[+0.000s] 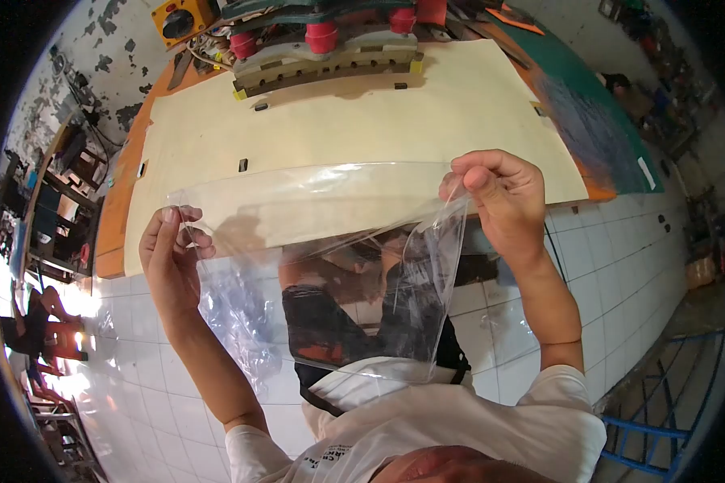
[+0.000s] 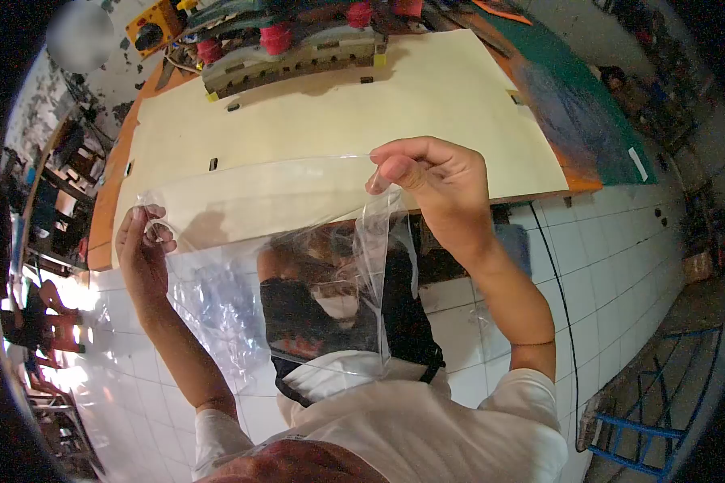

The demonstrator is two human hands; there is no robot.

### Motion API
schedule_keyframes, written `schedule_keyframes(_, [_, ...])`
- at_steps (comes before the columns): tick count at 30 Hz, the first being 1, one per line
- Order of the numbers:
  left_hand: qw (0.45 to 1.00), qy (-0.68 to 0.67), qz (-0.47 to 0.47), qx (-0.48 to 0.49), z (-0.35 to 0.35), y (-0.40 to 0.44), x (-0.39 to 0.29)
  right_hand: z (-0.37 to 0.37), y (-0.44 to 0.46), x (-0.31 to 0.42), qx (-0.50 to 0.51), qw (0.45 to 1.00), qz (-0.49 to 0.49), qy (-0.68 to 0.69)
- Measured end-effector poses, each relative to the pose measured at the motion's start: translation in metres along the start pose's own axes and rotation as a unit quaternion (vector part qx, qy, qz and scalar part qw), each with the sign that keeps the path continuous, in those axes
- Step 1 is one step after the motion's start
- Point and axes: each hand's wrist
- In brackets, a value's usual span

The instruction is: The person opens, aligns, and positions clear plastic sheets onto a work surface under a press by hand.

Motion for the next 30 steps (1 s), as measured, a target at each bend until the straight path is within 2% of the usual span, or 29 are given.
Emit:
schedule_keyframes(6, [1.000, -0.021, 0.011, 0.014, 0.007, 0.001, 0.002, -0.009, 0.005, 0.003, -0.009, 0.999, 0.004, -0.051])
schedule_keyframes(9, [0.997, -0.017, 0.060, 0.041, 0.018, -0.003, -0.004, -0.022, 0.007, 0.007, 0.013, 0.999, -0.005, -0.035])
schedule_keyframes(11, [0.992, 0.021, 0.118, 0.046, 0.034, -0.007, -0.010, -0.034, 0.012, 0.014, 0.039, 0.988, -0.018, -0.147])
schedule_keyframes(12, [0.987, 0.037, 0.132, 0.082, 0.038, -0.008, -0.015, -0.034, 0.014, 0.020, 0.048, 0.988, -0.019, -0.143])
schedule_keyframes(14, [0.981, 0.055, 0.143, 0.119, 0.055, -0.012, -0.021, -0.033, 0.018, 0.036, 0.058, 0.963, -0.057, -0.258])
schedule_keyframes(15, [0.980, 0.056, 0.141, 0.131, 0.067, -0.014, -0.023, -0.028, 0.023, 0.046, 0.064, 0.963, -0.060, -0.254])
schedule_keyframes(17, [0.959, 0.064, 0.163, 0.224, 0.097, -0.016, -0.027, -0.011, 0.031, 0.063, 0.145, 0.915, -0.139, -0.351])
schedule_keyframes(19, [0.935, 0.117, 0.175, 0.287, 0.112, -0.017, -0.032, 0.003, 0.031, 0.076, 0.172, 0.914, -0.147, -0.337])
schedule_keyframes(22, [0.917, 0.163, 0.202, 0.303, 0.133, -0.017, -0.036, 0.018, 0.027, 0.102, 0.237, 0.899, -0.099, -0.355])
schedule_keyframes(24, [0.880, 0.248, 0.233, 0.330, 0.142, -0.018, -0.044, 0.021, 0.025, 0.108, 0.215, 0.908, -0.037, -0.359])
schedule_keyframes(25, [0.881, 0.248, 0.232, 0.330, 0.142, -0.018, -0.043, 0.019, 0.023, 0.108, 0.216, 0.907, -0.036, -0.358])
schedule_keyframes(27, [0.875, 0.225, 0.292, 0.314, 0.143, -0.016, -0.041, 0.009, 0.021, 0.107, 0.128, 0.935, -0.082, -0.320])
schedule_keyframes(28, [0.874, 0.224, 0.294, 0.314, 0.140, -0.013, -0.042, 0.000, 0.021, 0.107, 0.090, 0.947, -0.071, -0.300])
schedule_keyframes(29, [0.844, 0.269, 0.333, 0.322, 0.133, -0.010, -0.045, -0.011, 0.022, 0.109, 0.088, 0.947, -0.073, -0.301])
schedule_keyframes(30, [0.811, 0.311, 0.370, 0.330, 0.126, -0.007, -0.048, -0.024, 0.023, 0.112, 0.035, 0.948, -0.073, -0.309])
Point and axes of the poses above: each hand's wrist, its own y-axis towards the middle knuckle, its own z-axis out of the palm, x = y × z, and after that the axes turned 14 degrees about -y, right-handed
